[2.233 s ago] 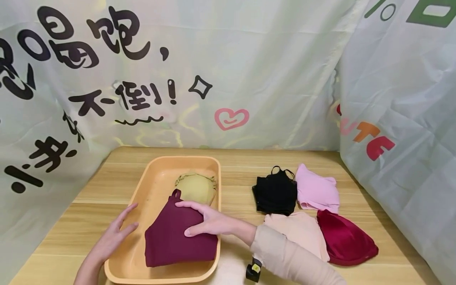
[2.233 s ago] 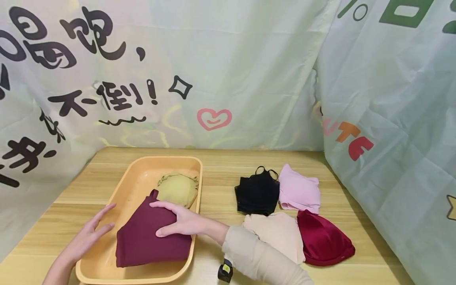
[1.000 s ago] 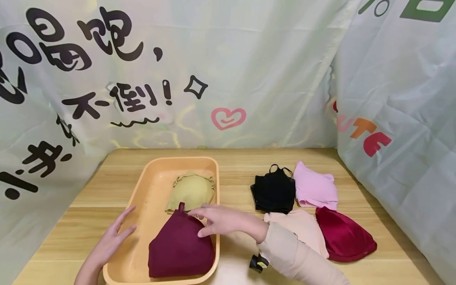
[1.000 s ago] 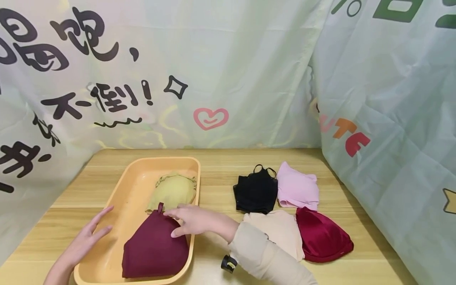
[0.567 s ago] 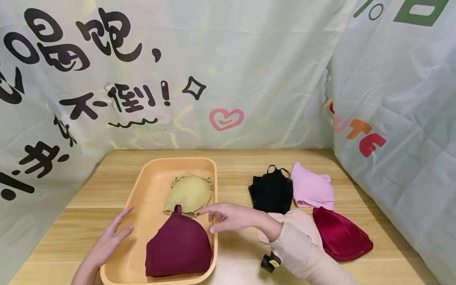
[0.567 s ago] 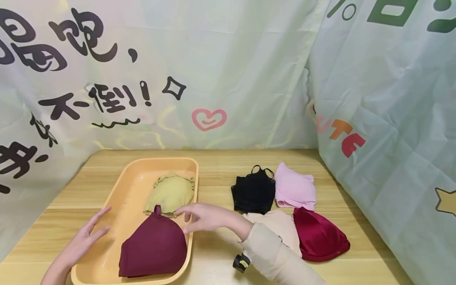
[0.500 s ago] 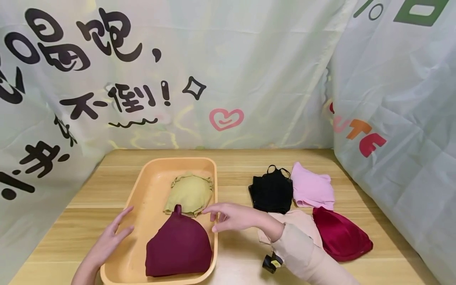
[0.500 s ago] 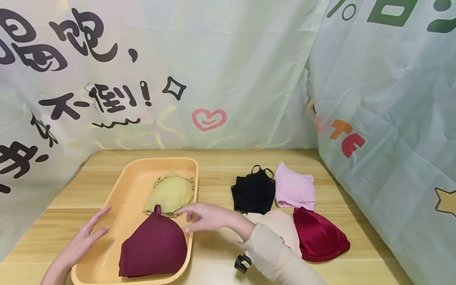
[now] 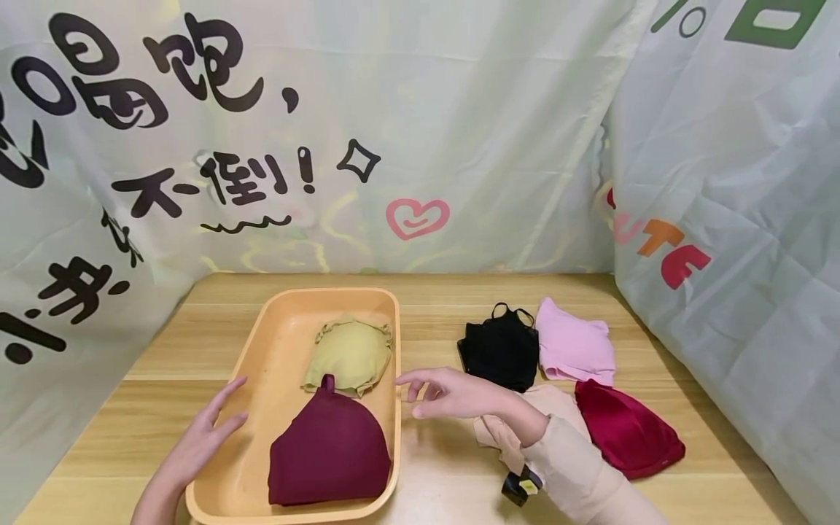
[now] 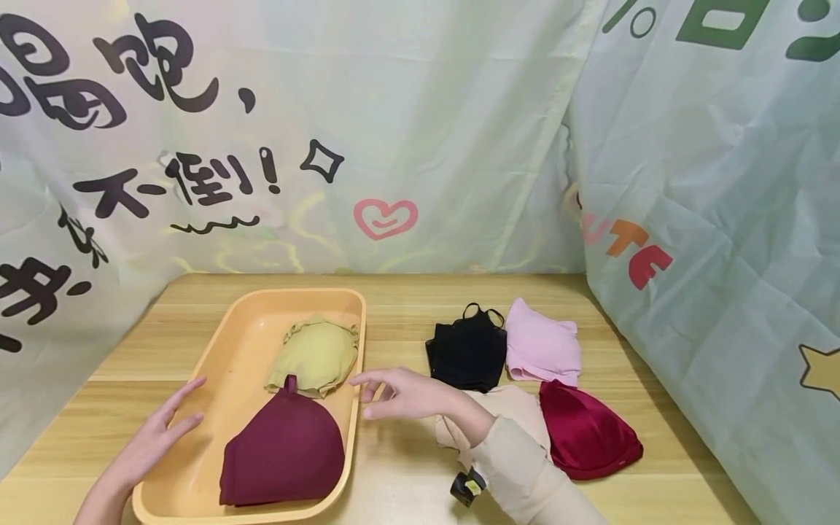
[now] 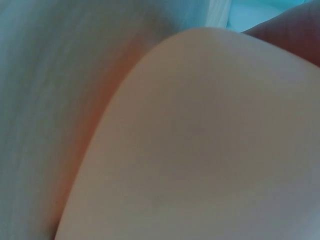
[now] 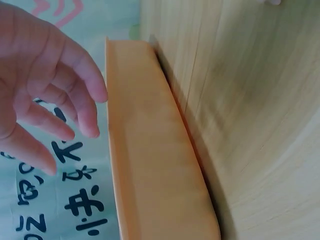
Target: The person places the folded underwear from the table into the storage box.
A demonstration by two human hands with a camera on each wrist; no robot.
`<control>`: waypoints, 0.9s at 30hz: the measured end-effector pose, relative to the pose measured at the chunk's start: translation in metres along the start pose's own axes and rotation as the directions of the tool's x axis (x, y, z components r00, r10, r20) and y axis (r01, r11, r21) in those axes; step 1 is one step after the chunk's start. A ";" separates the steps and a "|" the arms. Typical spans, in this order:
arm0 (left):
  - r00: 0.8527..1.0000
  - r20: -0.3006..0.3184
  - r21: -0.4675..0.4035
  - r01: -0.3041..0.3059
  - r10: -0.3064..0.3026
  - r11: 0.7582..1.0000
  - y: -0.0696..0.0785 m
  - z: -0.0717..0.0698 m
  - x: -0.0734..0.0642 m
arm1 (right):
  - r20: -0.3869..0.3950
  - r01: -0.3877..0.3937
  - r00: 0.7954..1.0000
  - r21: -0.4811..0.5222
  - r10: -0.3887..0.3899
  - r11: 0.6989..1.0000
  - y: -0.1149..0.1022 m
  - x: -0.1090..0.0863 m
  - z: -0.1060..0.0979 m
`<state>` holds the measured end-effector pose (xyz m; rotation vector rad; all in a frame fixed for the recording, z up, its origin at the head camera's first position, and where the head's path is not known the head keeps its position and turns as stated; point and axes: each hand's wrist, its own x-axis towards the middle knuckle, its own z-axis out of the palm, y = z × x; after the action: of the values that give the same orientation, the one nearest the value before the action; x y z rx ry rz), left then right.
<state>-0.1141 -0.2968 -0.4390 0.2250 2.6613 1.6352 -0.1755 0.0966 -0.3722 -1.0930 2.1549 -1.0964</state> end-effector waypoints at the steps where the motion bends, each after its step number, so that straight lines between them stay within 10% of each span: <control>1: 1.000 0.000 -0.003 -0.001 0.001 1.000 0.000 0.000 0.000 | -0.002 0.000 1.000 0.023 0.000 1.000 0.002 -0.002 -0.001; 27: 1.000 -0.006 -0.021 -0.022 0.022 1.000 -0.002 0.000 0.000 | -0.116 -0.021 0.992 0.152 0.039 0.988 0.028 -0.040 -0.009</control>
<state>-0.1141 -0.2976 -0.4406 0.2504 2.6542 1.6721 -0.1714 0.1431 -0.3879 -0.9461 2.1306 -1.3168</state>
